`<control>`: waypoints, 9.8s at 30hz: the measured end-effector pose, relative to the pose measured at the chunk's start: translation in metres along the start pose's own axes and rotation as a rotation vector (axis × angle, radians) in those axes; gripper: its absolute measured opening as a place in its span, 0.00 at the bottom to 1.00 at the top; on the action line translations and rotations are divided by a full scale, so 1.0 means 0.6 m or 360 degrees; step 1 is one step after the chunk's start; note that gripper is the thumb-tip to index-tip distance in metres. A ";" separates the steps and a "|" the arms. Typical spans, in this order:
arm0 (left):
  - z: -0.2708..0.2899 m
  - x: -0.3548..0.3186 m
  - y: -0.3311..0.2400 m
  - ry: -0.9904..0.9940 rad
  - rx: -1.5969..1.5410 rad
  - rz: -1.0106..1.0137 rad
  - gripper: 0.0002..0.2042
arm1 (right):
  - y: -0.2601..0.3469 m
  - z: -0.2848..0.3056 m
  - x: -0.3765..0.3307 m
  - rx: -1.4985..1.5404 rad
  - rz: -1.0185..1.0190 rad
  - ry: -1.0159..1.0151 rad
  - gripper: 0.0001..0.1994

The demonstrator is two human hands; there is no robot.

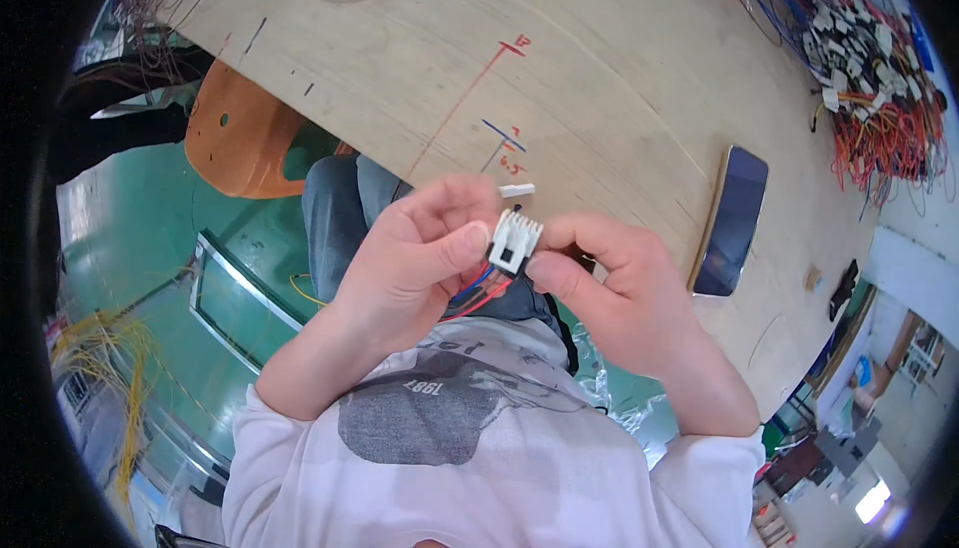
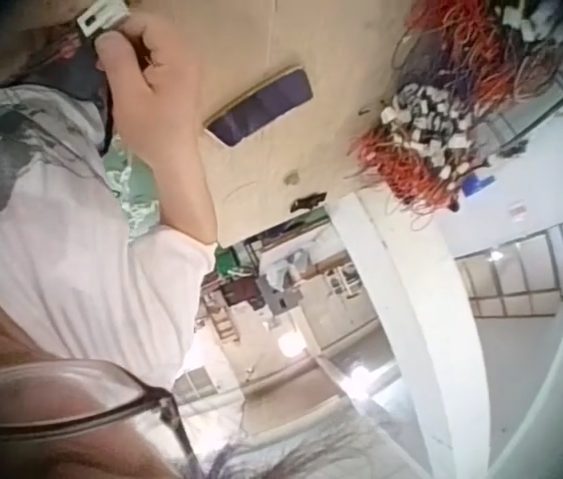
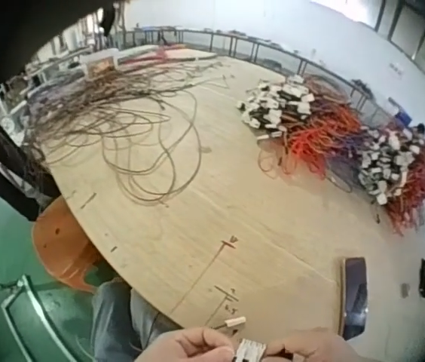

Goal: Bundling and taping colored electrical cable harnesses in a factory environment.

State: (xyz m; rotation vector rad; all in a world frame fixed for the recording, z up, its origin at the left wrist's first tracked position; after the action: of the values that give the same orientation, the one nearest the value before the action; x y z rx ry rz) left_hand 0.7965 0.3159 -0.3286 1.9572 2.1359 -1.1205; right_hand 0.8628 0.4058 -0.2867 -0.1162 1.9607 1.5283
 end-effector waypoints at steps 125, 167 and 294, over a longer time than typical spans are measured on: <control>-0.047 -0.194 -0.025 -0.0819 0.2874 -0.2631 0.15 | -0.012 -0.095 0.041 0.0628 0.0041 0.0151 0.06; -0.010 -0.194 -0.087 -0.1056 0.2180 -0.1755 0.08 | 0.007 -0.104 0.044 -0.0173 0.0724 0.0136 0.09; 0.045 -0.190 -0.079 -0.0409 0.0923 -0.1158 0.04 | 0.205 -0.262 -0.176 0.1315 0.0856 0.1535 0.22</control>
State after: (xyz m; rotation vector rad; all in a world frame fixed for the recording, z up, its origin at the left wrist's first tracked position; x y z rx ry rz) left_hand 0.7668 0.2072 -0.2718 1.0064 2.6306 -2.1554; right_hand 0.8251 0.2714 -0.1092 0.0530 3.4733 0.8187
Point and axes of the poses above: each hand's wrist, its own x-axis towards the middle knuckle, its own z-axis out of the back of the hand, y = z × x, the point moved 8 cm from there along x, towards the middle knuckle, and after that the axes turned 13 degrees about x, right-handed, at the moved point
